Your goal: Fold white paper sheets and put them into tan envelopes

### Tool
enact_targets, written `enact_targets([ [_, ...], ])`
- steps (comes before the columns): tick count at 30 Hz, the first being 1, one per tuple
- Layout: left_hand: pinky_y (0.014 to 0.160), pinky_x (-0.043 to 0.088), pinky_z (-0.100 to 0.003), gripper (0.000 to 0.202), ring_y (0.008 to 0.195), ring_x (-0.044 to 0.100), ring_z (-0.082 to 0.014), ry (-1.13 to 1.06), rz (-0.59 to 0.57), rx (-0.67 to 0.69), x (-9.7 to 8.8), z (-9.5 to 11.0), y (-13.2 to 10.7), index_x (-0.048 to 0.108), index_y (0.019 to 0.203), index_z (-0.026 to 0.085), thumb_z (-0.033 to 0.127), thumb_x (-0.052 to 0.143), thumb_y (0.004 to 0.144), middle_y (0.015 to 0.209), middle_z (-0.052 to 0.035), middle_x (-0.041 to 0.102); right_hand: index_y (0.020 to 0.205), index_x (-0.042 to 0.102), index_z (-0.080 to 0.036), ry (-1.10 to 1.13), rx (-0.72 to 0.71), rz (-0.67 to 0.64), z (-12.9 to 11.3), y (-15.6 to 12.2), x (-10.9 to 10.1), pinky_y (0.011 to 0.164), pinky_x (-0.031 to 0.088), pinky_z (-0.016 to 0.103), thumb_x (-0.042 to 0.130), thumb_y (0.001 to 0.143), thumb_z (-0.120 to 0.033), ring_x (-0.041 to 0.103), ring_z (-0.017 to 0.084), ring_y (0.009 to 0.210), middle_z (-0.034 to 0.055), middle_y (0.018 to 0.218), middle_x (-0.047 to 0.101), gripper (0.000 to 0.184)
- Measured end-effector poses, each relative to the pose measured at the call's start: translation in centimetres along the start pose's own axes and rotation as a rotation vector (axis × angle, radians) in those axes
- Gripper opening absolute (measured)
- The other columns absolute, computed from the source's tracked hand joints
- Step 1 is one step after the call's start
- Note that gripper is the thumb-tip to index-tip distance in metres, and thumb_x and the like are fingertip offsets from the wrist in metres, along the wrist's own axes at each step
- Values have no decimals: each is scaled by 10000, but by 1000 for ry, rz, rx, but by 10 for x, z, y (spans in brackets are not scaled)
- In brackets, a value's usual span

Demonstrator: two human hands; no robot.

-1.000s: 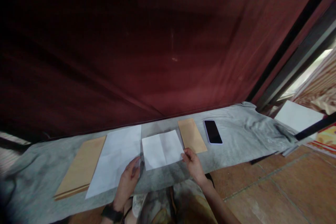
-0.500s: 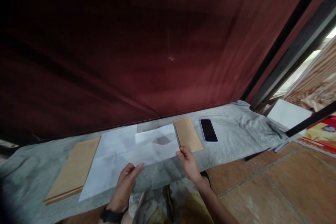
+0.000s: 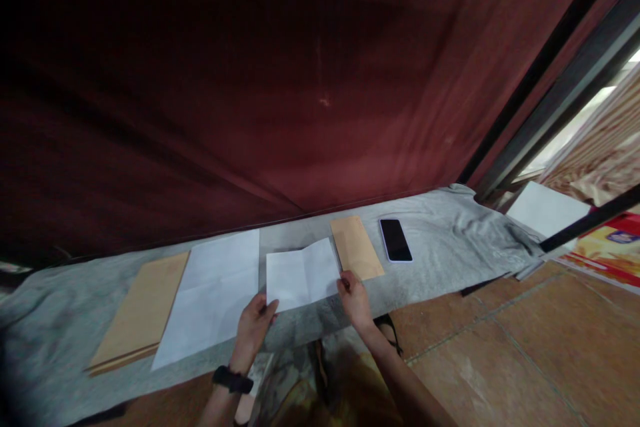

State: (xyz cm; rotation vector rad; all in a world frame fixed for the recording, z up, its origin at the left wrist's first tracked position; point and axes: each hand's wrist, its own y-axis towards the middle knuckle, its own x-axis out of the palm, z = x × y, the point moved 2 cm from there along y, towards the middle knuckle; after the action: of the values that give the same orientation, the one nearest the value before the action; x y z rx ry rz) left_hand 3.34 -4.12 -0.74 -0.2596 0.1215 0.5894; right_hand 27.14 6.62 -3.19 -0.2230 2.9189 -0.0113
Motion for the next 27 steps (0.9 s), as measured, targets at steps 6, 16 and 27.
enact_targets([
  [6,526,472,-270,268,537,571,-152,16,56,-26,2,-13,3,516,855,239,379,661,679,639,67,565,1055,619,-187,-333,-183,73,3,-5,0,784,534,348,460,874,-296,678,220,815,74,914,697,264],
  [16,536,487,-267,337,528,634,-160,149,95,-66,4,-11,2,455,1049,244,266,622,757,666,76,593,1367,524,-192,-714,-596,-55,-24,-34,24,1042,493,494,449,931,-137,524,280,1269,143,1404,552,446],
  [27,741,536,-331,312,794,666,-200,604,129,198,5,2,-10,544,1166,180,202,530,855,920,-42,655,1379,564,-199,-823,-562,-155,-9,-42,60,1139,415,477,486,978,-202,471,258,1370,94,1480,532,408],
])
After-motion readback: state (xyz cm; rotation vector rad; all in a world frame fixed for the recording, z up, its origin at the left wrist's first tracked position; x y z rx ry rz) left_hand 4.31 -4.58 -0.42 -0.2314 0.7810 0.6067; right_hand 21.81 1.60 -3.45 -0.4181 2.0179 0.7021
